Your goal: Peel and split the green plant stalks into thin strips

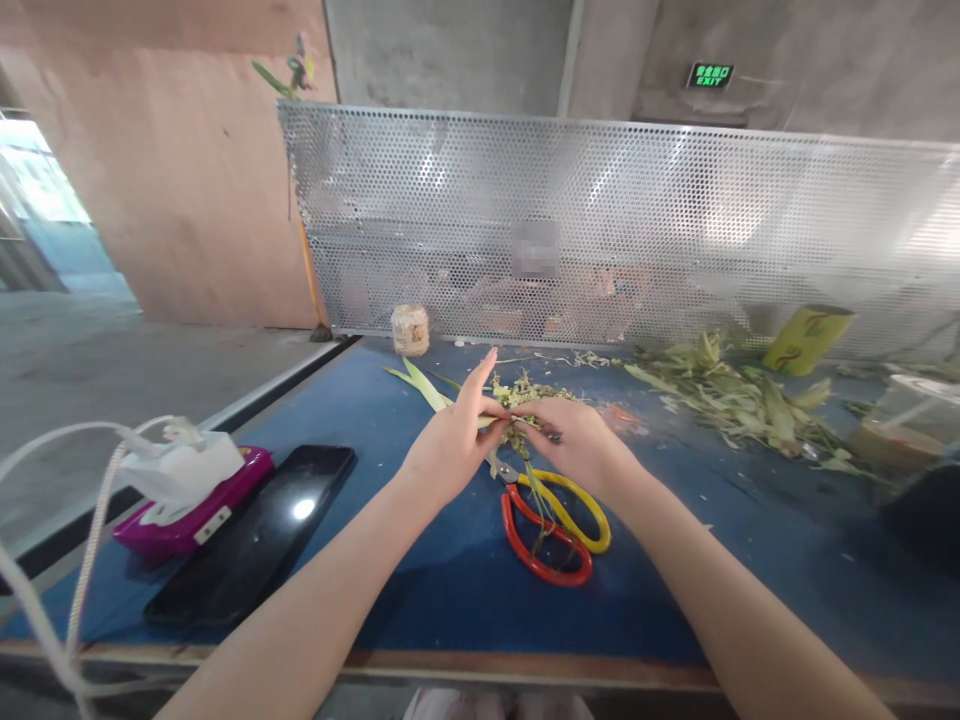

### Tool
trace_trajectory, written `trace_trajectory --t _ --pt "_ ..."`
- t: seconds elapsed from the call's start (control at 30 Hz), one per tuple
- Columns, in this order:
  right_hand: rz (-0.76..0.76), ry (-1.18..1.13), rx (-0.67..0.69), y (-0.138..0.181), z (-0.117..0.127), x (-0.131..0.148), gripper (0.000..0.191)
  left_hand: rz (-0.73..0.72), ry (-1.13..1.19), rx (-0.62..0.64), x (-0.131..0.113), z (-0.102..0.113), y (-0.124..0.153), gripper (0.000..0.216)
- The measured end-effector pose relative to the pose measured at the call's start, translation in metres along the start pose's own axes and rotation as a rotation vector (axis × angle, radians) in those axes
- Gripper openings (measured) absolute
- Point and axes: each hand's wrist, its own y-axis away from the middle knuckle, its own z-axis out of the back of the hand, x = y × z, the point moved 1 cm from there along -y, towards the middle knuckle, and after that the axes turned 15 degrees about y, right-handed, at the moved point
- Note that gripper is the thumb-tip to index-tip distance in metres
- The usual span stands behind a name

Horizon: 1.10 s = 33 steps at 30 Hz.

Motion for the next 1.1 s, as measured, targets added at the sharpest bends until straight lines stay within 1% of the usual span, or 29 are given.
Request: trace_trajectory --t 0.13,0.3,0.4,0.47,0.63,0.77,0.9,1.1 --pt "-0.025 0.013 -0.022 -0.0010 0.0011 -0.0007 0.021 0.009 0.008 0.002 -0.0019 0.0000 0.0001 0.069" --pt "-0.088 -0.041 -0.044 -0.0004 0.0021 0.0000 0.020 0.019 0.017 0.005 -0.0028 0.0002 0.0001 0.068" --pt "-0.134 -0.054 -0.062 0.0018 0.0026 0.0013 0.035 0.019 0.020 -0.001 -0.0023 0.0001 0.0000 0.069" --pt "-0.121 -0.076 -0.074 0.0033 0.0034 0.0029 0.037 0.019 0.016 -0.005 -0.0019 0.0001 0.0000 0.068" --pt "-0.083 -0.071 -0.094 0.0045 0.0058 0.0054 0.025 0.012 0.019 -0.008 -0.0016 0.0003 0.0005 0.068" --pt "-0.043 -0.023 -0.075 0.0037 0.0061 0.0046 0.014 0.002 0.040 -0.006 -0.0024 0.0008 0.0012 0.068" --pt "0.014 -0.013 -0.063 0.0024 0.0054 0.0041 0.018 0.005 0.019 -0.008 -0.0028 0.0011 0.0019 0.068" --pt "0.016 -0.006 -0.048 0.0027 0.0017 0.0012 0.019 -0.006 -0.011 0.003 0.0008 0.0005 0.0021 0.067"
